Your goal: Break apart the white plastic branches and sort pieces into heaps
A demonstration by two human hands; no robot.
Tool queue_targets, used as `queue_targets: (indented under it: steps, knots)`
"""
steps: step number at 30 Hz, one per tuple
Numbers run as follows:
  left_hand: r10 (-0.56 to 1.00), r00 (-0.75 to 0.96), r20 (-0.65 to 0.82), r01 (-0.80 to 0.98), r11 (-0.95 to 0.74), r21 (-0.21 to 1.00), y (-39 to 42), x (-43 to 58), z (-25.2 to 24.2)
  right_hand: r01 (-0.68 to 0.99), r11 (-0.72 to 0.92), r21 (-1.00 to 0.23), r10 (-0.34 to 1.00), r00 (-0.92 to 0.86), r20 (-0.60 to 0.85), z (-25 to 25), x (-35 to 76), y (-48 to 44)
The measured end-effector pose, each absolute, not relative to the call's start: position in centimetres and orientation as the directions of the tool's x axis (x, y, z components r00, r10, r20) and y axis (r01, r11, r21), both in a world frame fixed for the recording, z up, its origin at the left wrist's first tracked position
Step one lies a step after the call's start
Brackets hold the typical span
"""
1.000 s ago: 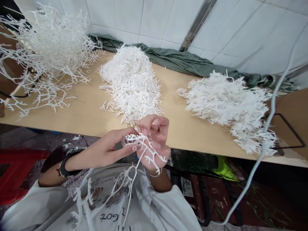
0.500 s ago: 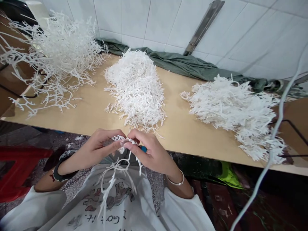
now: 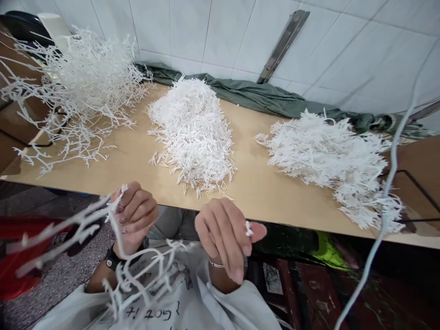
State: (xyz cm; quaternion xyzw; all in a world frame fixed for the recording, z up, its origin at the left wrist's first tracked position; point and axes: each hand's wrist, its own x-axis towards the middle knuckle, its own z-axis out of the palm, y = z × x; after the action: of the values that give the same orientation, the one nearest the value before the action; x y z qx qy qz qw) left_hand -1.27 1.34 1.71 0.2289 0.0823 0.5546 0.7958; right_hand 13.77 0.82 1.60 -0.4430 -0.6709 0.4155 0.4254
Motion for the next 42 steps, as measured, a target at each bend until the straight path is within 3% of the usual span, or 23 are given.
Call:
queue_targets:
  steps: [2, 5, 9, 11, 14, 16, 20, 24, 28, 33, 42]
  knots:
    - [0.925, 0.364, 0.105, -0.756, 0.228, 0.613, 1.6, -2.0, 2.0, 0.370, 0.340, -0.865, 0.940, -0.163, 0.300, 2.2, 14.8, 1.7]
    - [0.909, 0.415, 0.034, -0.487, 0.190, 0.853, 1.8, -2.8, 2.3, 0.564, 0.365, -0.740, 0.910, -0.048, 0.413, 3.0, 16.7, 3.6]
    - [0.927, 0.367, 0.079, -0.295, 0.036, 0.955, 1.7, -3.1, 2.6, 0.766, 0.291, -0.574, 0.808, 0.125, 0.576, 3.7, 18.2, 5.7]
    - [0.926, 0.366, 0.093, -0.241, -0.002, 0.970, 1.5, -3.0, 3.0, 0.630, 0.397, -0.668, 0.839, 0.046, 0.542, 4.1, 18.3, 5.5]
    - [0.927, 0.362, 0.102, -0.167, -0.043, 0.985, 1.1, -2.7, 3.5, 0.222, 0.457, -0.861, 0.848, -0.401, 0.347, 5.0, 17.7, 3.9]
    - [0.943, 0.303, 0.138, -0.099, -0.113, 0.989, 0.8, -2.5, 3.7, 0.208, 0.404, -0.891, 0.801, -0.551, 0.235, 5.7, 17.1, 2.8]
    - [0.937, 0.243, 0.251, 0.037, -0.268, 0.963, 0.5, -2.6, 3.6, 0.357, 0.351, -0.866, 0.878, -0.448, 0.171, 6.3, 16.0, 1.2]
    - [0.872, 0.413, 0.262, 0.106, -0.332, 0.937, 0.4, -3.2, 3.5, 0.232, 0.347, -0.909, 0.888, -0.392, 0.240, 6.2, 15.5, 0.3]
    - [0.817, 0.517, 0.254, 0.072, -0.338, 0.938, 0.2, -3.4, 3.7, 0.124, 0.277, -0.953, 0.918, -0.326, 0.224, 5.9, 15.4, -0.1]
    - [0.787, 0.578, 0.216, -0.035, -0.240, 0.970, 0.4, -3.0, 4.0, -0.040, 0.178, -0.983, 0.870, -0.460, 0.177, 4.9, 15.5, 0.1]
    - [0.733, 0.671, 0.109, -0.260, 0.095, 0.961, 1.7, -3.4, 2.3, -0.003, 0.094, -0.996, 0.773, -0.629, 0.075, 5.1, 14.9, -0.6]
